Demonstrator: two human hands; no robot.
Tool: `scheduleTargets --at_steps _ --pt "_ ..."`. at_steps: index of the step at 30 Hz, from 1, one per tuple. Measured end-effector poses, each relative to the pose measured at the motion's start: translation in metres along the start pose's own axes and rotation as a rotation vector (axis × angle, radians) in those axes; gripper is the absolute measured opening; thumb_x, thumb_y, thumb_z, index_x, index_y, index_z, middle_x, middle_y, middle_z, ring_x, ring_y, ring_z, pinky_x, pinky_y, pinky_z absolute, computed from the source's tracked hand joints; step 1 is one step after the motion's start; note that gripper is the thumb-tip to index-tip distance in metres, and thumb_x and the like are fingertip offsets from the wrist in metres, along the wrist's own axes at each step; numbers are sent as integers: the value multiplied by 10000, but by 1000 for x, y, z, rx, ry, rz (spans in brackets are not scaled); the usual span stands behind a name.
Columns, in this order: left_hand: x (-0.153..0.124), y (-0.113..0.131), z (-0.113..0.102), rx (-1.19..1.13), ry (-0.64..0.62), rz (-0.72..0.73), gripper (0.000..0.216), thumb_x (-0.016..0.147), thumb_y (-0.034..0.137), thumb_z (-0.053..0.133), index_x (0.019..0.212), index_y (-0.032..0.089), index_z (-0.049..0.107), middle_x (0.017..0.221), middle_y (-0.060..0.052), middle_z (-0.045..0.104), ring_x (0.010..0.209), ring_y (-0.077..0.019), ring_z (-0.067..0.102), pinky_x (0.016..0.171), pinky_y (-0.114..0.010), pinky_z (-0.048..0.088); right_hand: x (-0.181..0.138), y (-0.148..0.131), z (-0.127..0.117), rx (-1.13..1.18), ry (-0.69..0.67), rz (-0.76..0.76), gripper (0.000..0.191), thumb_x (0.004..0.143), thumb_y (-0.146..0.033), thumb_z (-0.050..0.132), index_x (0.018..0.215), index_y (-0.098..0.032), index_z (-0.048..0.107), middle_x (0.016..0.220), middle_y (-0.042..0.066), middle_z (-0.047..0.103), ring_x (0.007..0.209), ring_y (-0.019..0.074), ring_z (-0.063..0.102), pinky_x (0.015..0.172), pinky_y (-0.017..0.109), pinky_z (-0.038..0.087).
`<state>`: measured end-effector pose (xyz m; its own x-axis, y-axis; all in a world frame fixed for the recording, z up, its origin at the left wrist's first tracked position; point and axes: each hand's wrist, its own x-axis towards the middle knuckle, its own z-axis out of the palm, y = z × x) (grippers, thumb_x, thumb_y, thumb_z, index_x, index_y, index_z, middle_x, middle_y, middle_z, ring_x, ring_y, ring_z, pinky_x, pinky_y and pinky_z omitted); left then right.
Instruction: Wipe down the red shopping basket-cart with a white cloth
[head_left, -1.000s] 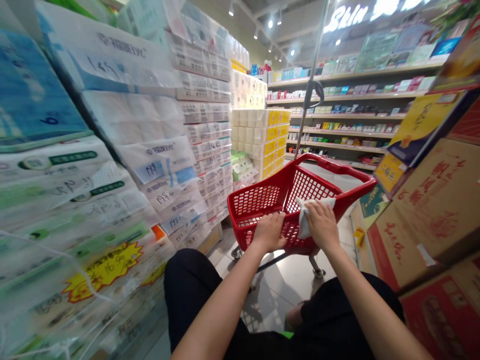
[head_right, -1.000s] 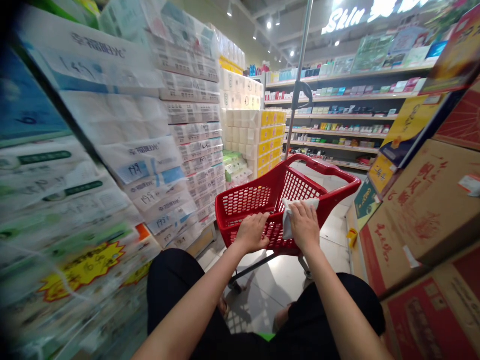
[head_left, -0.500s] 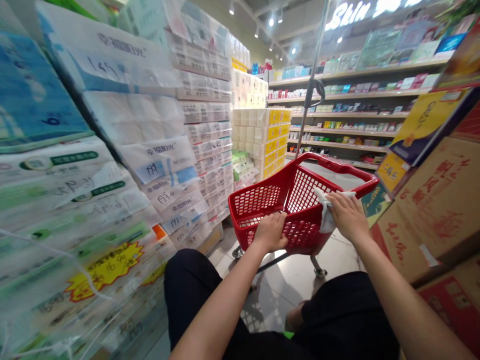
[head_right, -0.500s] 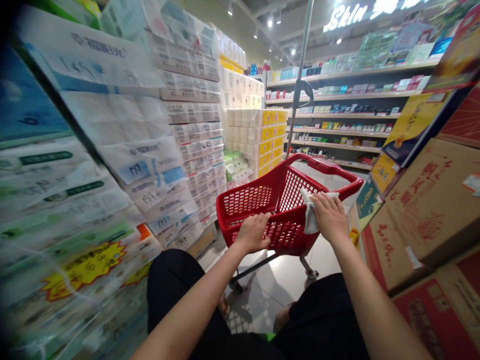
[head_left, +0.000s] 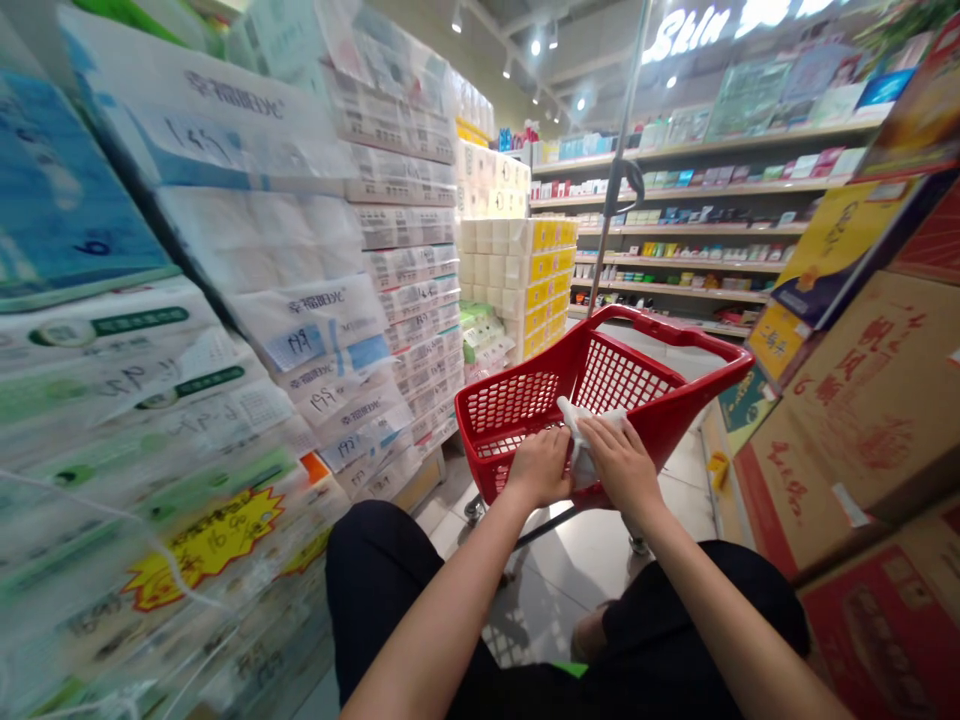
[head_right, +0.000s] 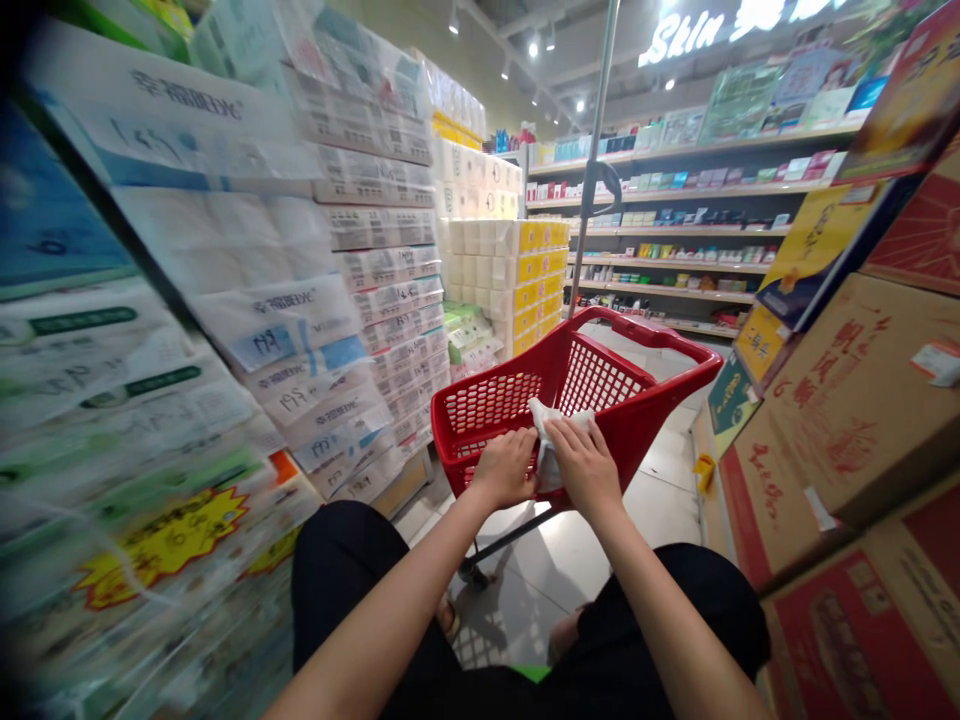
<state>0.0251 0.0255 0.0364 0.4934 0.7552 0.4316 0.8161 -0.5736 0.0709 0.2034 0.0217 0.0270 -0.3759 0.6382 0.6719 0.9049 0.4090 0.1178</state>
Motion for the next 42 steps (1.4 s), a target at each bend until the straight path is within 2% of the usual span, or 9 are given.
scheduleTargets --at_steps 7,9,17,24,26,29,32,38,42 --pt "-1 -1 -1 6 26 4 710 701 308 590 1351 169 340 1164 -106 547 989 -268 531 859 -390 438 4 82 -16 -116 30 154 407 922 -202 384 1308 -245 507 1338 25 563 1266 217 464 1144 473 201" --pt "0 0 1 5 33 -3 710 697 311 591 1346 163 343 1158 -109 549 984 -272 534 857 -395 439 4 75 -12 -114 45 182 403 918 -194 386 1297 -232 517 1327 36 569 1277 228 450 1138 476 219" --pt "3 3 0 -42 20 8 763 746 275 563 1404 151 199 1089 -109 581 935 -265 574 798 -384 474 1 -22 11 72 33 49 425 936 -217 387 1348 -178 484 1327 83 566 1279 236 449 1142 438 260" --pt "-7 -13 -13 -17 -19 -4 637 857 216 500 1422 237 206 1132 -65 603 877 -211 633 699 -301 473 2 1 -1 106 -1 4 410 947 -210 383 1343 -245 482 1328 27 573 1258 207 478 1162 465 216" --pt "-18 -27 -14 21 11 -25 515 906 282 486 1383 225 301 1086 -66 633 868 -209 640 758 -323 471 2 7 0 108 1 29 401 950 -211 378 1334 -249 487 1323 24 576 1255 204 482 1156 463 226" --pt "-36 -48 -12 75 48 -9 288 931 412 483 1118 198 533 896 -52 669 852 -209 636 912 -382 424 2 9 3 104 12 82 388 948 -205 383 1315 -237 503 1315 29 581 1254 207 482 1145 457 247" --pt "-46 -59 -5 88 64 -36 270 935 442 474 921 191 573 804 -48 667 820 -199 628 901 -351 425 2 -3 5 108 25 104 381 944 -201 395 1304 -222 517 1303 42 591 1255 217 480 1137 455 259" --pt "-40 -53 3 63 27 -57 161 911 337 515 931 197 590 818 -49 677 772 -196 621 768 -304 441 5 -63 9 172 -6 -30 415 944 -190 409 1353 -203 483 1337 45 567 1279 200 458 1150 414 246" --pt "-40 -51 1 70 34 -64 208 917 392 509 920 199 587 823 -44 672 776 -196 614 740 -295 430 3 -54 3 165 -17 -83 413 954 -201 394 1355 -241 481 1343 25 566 1275 180 469 1175 433 175"
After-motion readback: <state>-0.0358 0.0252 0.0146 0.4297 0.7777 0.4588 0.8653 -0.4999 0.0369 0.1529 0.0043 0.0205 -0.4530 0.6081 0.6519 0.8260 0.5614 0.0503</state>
